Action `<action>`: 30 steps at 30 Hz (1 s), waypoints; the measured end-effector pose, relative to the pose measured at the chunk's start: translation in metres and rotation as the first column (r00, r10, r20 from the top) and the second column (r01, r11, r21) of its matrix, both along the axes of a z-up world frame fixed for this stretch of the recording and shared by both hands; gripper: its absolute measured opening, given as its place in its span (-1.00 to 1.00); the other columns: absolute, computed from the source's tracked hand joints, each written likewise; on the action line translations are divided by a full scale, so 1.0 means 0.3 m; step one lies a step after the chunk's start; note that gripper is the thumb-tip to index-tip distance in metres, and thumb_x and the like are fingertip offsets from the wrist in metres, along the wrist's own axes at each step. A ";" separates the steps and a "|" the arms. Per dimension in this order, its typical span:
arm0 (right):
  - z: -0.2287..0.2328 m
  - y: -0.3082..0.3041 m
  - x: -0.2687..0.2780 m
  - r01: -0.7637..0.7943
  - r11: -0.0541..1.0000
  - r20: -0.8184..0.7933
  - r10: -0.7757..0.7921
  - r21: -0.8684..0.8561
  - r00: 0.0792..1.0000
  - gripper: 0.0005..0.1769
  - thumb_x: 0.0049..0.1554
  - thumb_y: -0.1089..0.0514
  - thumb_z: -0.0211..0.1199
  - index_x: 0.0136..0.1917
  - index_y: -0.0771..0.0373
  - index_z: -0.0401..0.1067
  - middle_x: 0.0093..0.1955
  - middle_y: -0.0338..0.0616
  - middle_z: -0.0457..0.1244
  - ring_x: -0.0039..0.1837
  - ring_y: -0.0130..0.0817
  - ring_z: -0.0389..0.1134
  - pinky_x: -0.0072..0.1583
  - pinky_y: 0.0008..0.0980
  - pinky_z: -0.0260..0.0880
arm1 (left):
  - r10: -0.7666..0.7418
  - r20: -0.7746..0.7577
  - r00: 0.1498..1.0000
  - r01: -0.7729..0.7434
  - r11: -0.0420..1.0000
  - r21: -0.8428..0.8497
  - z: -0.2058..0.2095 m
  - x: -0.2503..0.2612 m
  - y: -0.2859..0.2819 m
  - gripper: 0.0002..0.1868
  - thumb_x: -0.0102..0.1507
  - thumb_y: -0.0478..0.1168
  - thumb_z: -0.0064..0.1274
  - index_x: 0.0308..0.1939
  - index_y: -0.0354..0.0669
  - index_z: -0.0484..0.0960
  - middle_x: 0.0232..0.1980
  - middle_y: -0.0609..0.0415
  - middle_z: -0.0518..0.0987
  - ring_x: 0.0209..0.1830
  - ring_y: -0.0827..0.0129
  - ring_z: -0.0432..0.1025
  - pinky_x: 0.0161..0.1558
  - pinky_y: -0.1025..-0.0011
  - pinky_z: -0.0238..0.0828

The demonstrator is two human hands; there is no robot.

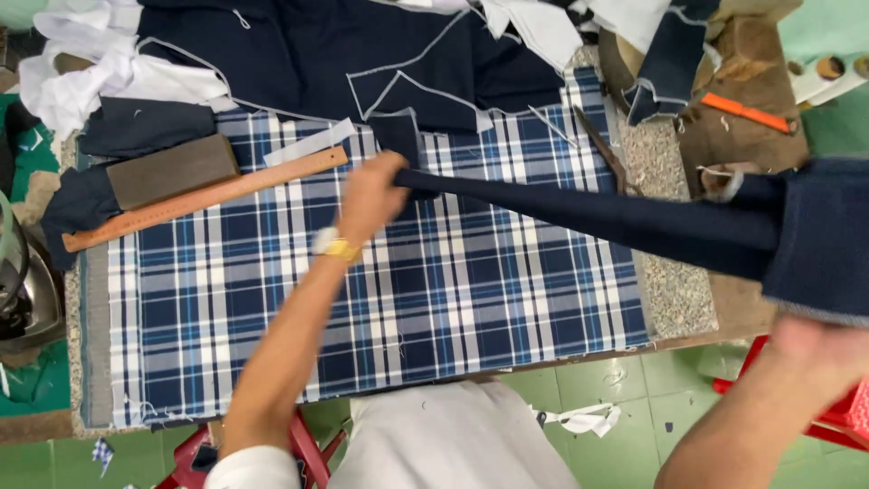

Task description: The person cuts a piece of dark fabric using shears, then irons the cut fabric on a plaid-covered table. They also iron a long strip of dark fabric, using a wooden block to press the material while ironing.

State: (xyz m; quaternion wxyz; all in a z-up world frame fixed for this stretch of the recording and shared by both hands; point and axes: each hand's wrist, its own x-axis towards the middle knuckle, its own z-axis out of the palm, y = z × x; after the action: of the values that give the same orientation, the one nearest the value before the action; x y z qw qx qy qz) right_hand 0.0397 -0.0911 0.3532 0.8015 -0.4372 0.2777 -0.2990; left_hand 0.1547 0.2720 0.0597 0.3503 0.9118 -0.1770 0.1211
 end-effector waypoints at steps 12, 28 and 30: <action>-1.391 -0.425 -0.213 -0.210 0.926 -0.295 0.305 0.314 0.906 -0.52 0.08 0.14 0.23 0.29 0.08 0.49 0.35 -0.21 0.38 0.38 -0.29 0.40 0.36 -0.04 0.44 | 0.037 -0.043 0.998 -0.002 0.778 0.628 0.010 -0.681 0.413 -0.92 0.05 -0.24 0.04 -0.41 0.01 0.46 -0.46 0.08 0.49 -0.41 0.09 0.44 -0.22 0.11 0.26; -0.780 -0.089 0.114 -0.478 0.853 -0.419 0.363 -0.211 0.832 -0.56 0.25 0.00 0.13 0.35 0.15 0.42 0.23 -0.30 0.35 0.15 -0.60 0.37 0.09 -0.63 0.29 | -0.062 -0.711 0.701 0.173 0.981 0.085 0.091 -0.711 0.064 -0.53 0.30 0.14 0.05 0.06 -0.15 0.55 -0.19 0.03 0.66 -0.25 0.12 0.55 -0.22 0.16 0.42; -0.820 -0.112 0.153 -0.521 0.810 -0.331 0.430 -0.269 0.840 -0.53 0.26 0.03 0.08 0.37 0.27 0.39 0.36 -0.14 0.32 0.41 -0.43 0.36 0.48 -0.49 0.38 | -0.065 -0.638 0.767 0.097 0.995 0.015 0.144 -0.634 0.015 -0.45 0.35 0.15 -0.03 0.21 -0.20 0.50 -0.21 0.01 0.63 -0.26 0.13 0.54 -0.23 0.16 0.43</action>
State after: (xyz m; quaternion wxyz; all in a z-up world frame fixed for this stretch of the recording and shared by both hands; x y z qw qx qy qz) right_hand 0.0857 -0.1247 0.1072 0.7182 -0.6621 0.2014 -0.0730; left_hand -0.0354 0.2765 0.1030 0.3727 0.8984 -0.0902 -0.2141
